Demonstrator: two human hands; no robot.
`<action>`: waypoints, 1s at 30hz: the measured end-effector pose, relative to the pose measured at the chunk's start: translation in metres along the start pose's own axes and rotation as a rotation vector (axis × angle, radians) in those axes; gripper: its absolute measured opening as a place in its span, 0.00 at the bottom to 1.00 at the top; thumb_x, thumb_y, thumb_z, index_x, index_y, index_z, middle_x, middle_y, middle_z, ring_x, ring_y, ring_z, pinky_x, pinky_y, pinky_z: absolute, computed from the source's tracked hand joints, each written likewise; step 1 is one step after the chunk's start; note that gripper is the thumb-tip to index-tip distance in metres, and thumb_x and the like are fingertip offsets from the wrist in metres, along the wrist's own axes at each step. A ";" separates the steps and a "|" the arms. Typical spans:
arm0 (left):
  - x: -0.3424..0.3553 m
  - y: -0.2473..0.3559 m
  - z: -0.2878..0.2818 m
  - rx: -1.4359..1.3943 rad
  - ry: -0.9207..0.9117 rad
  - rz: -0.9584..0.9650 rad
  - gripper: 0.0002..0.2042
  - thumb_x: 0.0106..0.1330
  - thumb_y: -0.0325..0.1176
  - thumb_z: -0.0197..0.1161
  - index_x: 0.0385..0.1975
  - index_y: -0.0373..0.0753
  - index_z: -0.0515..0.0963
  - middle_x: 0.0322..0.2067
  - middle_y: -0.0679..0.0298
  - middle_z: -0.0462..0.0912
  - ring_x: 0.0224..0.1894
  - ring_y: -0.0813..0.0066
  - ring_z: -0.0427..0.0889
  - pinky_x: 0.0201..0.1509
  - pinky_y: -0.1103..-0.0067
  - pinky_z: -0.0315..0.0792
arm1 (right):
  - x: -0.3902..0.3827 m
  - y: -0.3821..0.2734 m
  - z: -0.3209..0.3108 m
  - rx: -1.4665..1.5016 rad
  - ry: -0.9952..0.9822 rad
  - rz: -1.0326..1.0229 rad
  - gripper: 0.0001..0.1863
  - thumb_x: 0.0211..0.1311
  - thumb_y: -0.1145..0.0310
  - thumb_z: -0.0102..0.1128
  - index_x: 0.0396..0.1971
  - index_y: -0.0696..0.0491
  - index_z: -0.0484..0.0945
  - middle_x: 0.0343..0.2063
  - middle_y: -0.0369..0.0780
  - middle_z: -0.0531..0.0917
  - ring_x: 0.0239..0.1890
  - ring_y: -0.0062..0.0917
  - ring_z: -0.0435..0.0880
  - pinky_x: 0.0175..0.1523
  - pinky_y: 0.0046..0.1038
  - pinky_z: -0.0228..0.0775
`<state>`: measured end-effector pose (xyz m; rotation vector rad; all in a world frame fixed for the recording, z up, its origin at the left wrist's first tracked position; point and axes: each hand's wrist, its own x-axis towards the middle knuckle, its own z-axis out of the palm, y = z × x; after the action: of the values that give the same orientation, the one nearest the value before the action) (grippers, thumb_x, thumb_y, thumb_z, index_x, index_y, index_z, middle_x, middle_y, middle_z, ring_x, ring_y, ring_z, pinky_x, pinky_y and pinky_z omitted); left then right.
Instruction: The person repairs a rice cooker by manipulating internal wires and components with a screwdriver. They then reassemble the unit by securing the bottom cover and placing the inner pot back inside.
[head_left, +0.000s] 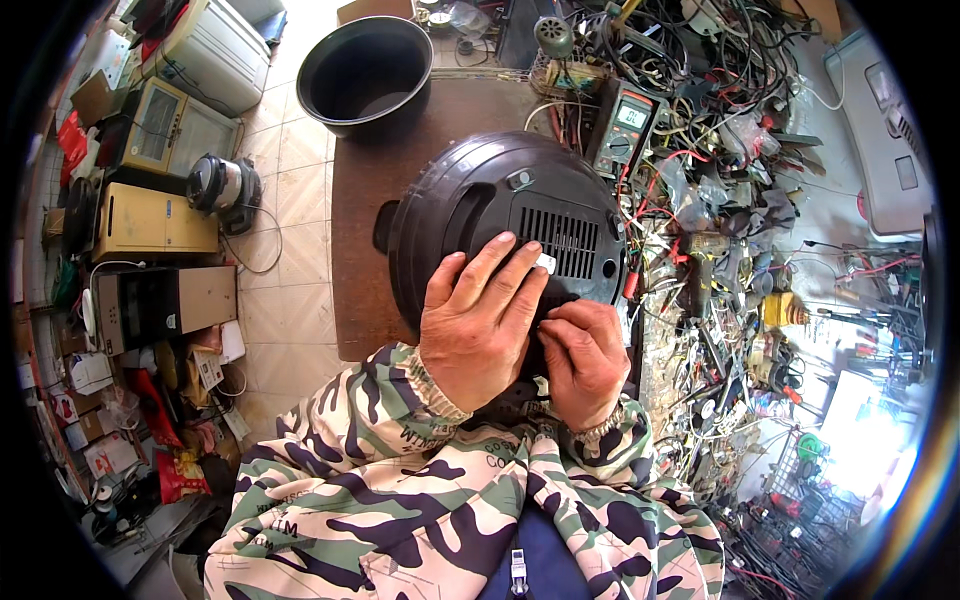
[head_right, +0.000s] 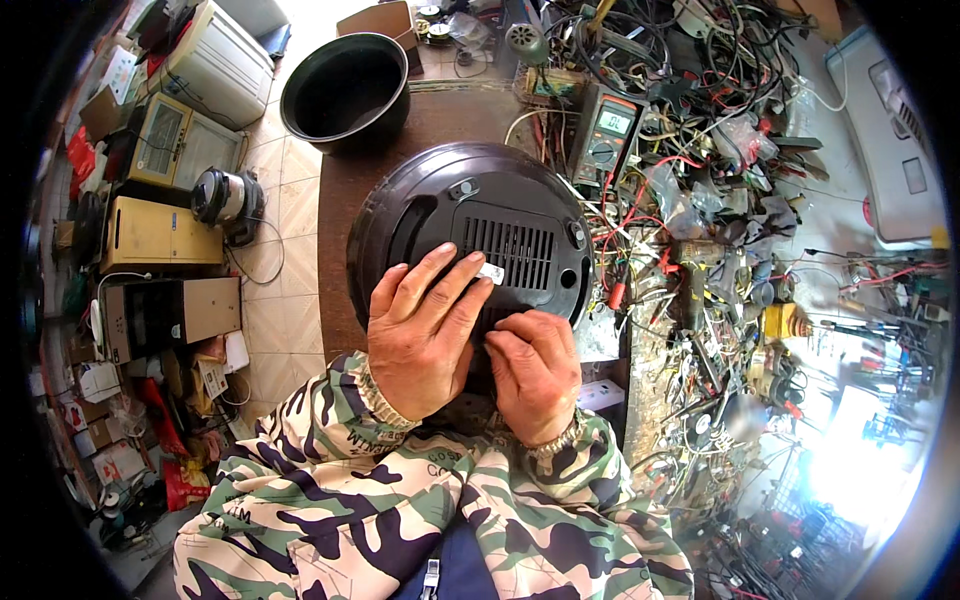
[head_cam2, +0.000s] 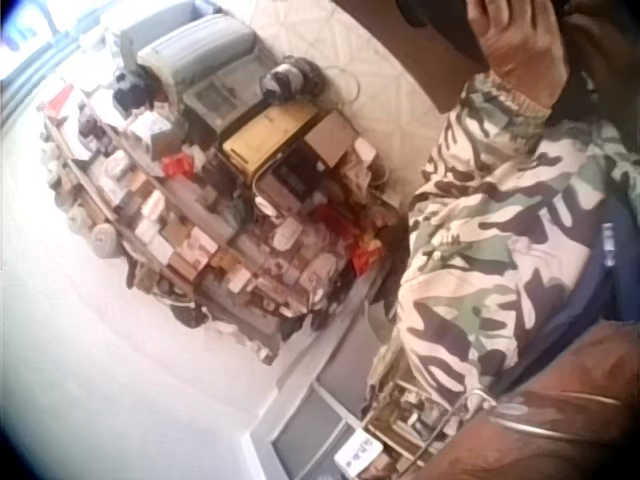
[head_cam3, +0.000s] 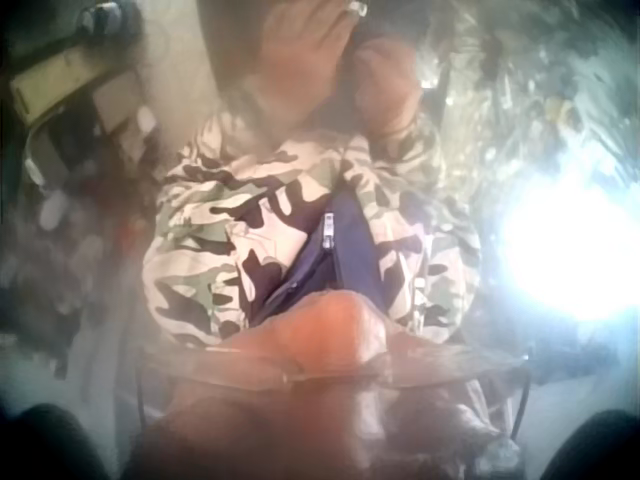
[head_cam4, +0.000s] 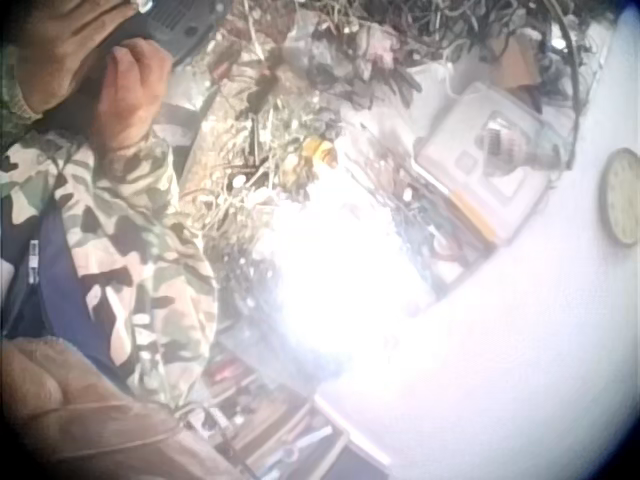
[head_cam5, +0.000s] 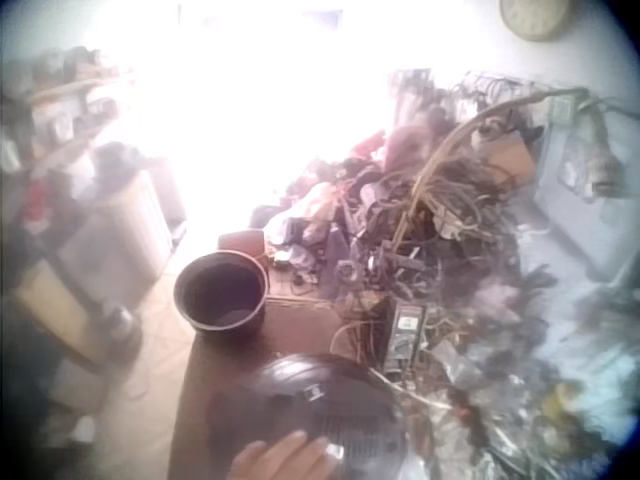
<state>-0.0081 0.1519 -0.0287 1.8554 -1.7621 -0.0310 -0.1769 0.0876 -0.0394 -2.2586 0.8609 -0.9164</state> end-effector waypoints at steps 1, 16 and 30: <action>0.001 -0.001 -0.001 0.002 -0.008 0.003 0.24 0.62 0.29 0.66 0.61 0.39 0.86 0.70 0.60 0.82 0.76 0.57 0.73 0.79 0.59 0.58 | -0.003 0.001 -0.002 0.017 0.014 0.028 0.14 0.54 0.83 0.76 0.41 0.58 0.87 0.44 0.44 0.87 0.49 0.44 0.86 0.54 0.41 0.80; 0.009 -0.002 -0.001 0.048 0.010 0.012 0.25 0.61 0.26 0.64 0.60 0.39 0.86 0.68 0.60 0.83 0.75 0.56 0.74 0.78 0.58 0.61 | -0.013 0.016 0.001 0.087 0.067 -0.051 0.13 0.51 0.83 0.77 0.38 0.57 0.87 0.48 0.43 0.89 0.54 0.44 0.86 0.59 0.43 0.81; 0.007 0.005 -0.002 0.085 0.051 0.038 0.21 0.60 0.23 0.63 0.55 0.38 0.88 0.65 0.57 0.85 0.72 0.51 0.77 0.76 0.55 0.65 | -0.018 0.042 -0.002 0.050 0.068 -0.452 0.18 0.47 0.79 0.74 0.43 0.61 0.89 0.47 0.46 0.90 0.51 0.41 0.90 0.60 0.49 0.85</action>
<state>-0.0113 0.1462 -0.0223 1.8652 -1.7878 0.1062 -0.2037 0.0727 -0.0740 -2.4350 0.3475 -1.2005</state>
